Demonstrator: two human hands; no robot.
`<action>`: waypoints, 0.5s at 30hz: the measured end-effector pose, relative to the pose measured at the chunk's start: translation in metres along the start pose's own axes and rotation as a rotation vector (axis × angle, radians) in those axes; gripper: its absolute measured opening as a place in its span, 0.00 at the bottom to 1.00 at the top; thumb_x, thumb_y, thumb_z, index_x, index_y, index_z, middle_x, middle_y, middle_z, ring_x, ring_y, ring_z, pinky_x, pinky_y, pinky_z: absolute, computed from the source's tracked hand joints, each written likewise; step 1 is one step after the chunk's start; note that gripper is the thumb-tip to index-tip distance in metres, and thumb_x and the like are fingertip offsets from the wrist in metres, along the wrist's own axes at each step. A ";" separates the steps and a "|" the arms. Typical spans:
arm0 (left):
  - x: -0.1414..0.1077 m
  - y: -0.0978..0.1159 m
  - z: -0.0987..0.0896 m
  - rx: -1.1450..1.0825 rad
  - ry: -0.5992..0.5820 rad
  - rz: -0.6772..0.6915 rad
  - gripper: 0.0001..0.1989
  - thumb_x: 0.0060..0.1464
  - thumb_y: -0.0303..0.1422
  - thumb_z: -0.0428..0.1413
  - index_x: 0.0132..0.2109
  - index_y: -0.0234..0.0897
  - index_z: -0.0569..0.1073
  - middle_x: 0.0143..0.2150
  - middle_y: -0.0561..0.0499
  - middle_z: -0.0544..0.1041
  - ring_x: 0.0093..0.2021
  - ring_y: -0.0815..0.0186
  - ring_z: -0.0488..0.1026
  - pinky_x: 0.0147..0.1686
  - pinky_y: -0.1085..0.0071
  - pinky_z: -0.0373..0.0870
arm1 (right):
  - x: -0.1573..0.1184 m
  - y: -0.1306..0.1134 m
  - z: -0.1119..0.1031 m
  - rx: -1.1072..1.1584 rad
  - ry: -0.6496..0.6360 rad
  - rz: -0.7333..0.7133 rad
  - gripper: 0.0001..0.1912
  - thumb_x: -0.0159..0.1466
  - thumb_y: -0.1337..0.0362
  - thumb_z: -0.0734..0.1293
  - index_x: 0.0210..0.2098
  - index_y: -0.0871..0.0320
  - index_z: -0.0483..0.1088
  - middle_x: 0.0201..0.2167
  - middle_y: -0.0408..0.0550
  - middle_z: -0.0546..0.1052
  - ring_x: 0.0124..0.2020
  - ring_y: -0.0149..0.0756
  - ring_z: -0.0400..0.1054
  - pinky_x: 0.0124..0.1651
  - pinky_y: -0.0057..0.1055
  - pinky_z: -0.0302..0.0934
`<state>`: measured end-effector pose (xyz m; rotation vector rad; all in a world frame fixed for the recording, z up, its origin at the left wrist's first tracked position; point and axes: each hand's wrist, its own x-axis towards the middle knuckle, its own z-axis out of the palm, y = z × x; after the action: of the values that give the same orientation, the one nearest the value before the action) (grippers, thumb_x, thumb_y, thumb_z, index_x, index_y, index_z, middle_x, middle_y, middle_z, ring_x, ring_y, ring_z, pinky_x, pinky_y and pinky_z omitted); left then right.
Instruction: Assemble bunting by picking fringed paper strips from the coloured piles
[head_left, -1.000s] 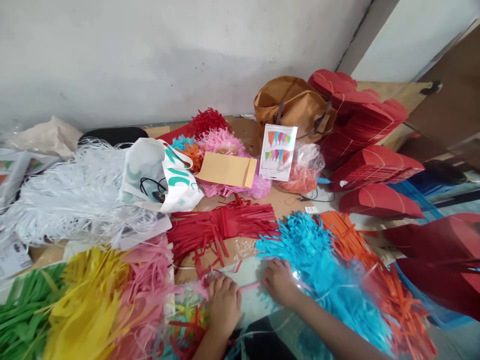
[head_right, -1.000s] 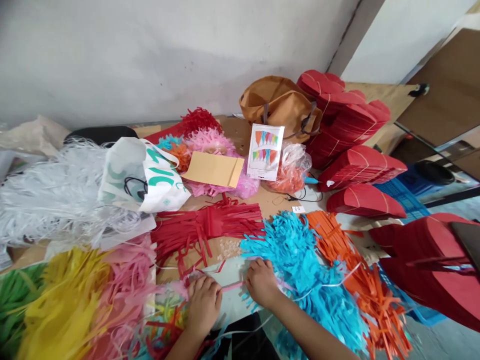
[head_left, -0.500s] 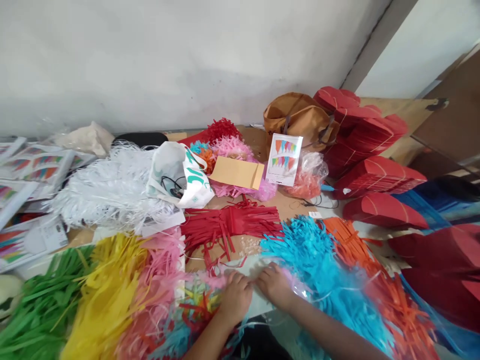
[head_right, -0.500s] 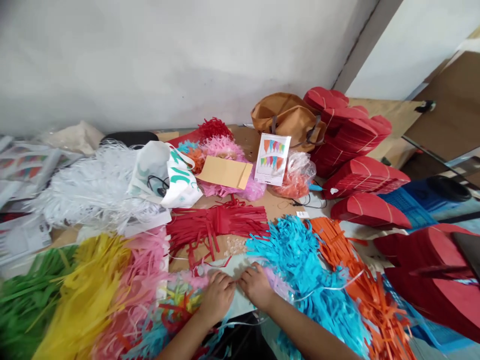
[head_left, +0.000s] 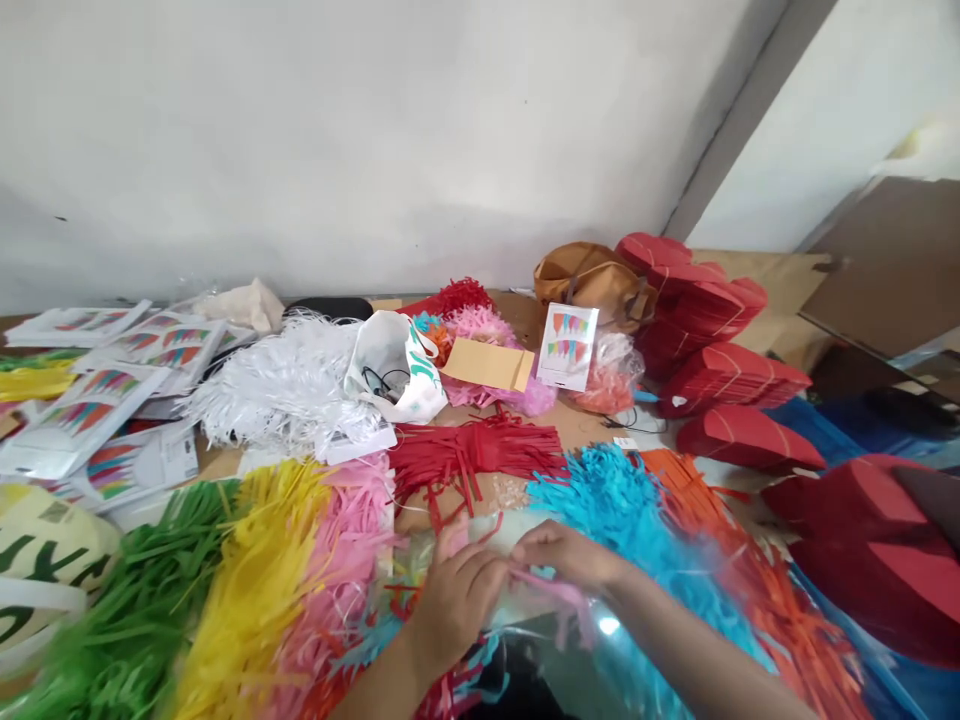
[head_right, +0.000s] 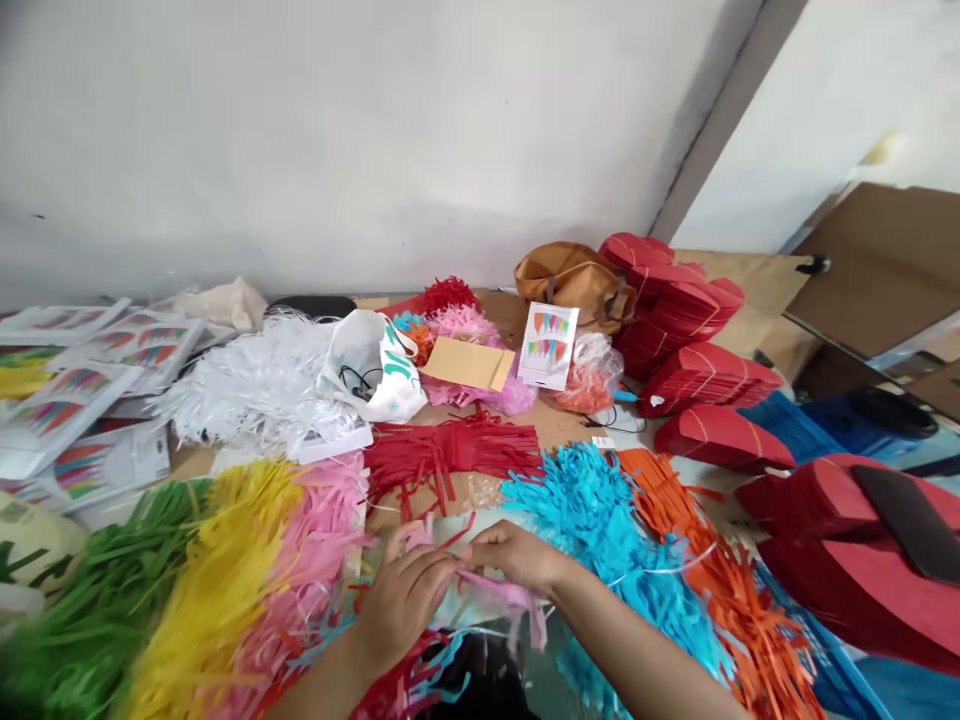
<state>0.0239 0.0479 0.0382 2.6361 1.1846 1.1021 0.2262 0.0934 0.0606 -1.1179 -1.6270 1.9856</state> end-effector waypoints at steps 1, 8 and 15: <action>0.004 0.005 -0.013 -0.010 0.030 0.021 0.11 0.62 0.24 0.47 0.42 0.38 0.72 0.35 0.54 0.80 0.37 0.69 0.76 0.63 0.54 0.56 | -0.002 -0.009 0.005 0.116 -0.051 0.024 0.24 0.56 0.45 0.71 0.26 0.62 0.77 0.20 0.42 0.75 0.22 0.27 0.62 0.27 0.25 0.54; -0.015 0.024 -0.042 0.036 0.169 0.008 0.11 0.61 0.23 0.50 0.46 0.37 0.73 0.37 0.52 0.81 0.37 0.69 0.78 0.58 0.63 0.66 | -0.011 0.005 0.063 0.560 0.097 0.062 0.21 0.42 0.53 0.81 0.24 0.63 0.74 0.16 0.38 0.72 0.14 0.19 0.56 0.19 0.19 0.47; -0.071 0.049 -0.018 -0.168 0.254 -0.483 0.13 0.63 0.37 0.50 0.43 0.43 0.79 0.37 0.48 0.82 0.37 0.66 0.80 0.37 0.76 0.77 | -0.017 0.035 0.118 0.682 0.318 -0.122 0.24 0.46 0.54 0.81 0.33 0.61 0.72 0.22 0.40 0.75 0.16 0.26 0.68 0.18 0.18 0.54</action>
<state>0.0121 -0.0383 0.0252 1.9734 1.5799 1.3778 0.1565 -0.0068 0.0381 -0.9601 -0.7420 1.9259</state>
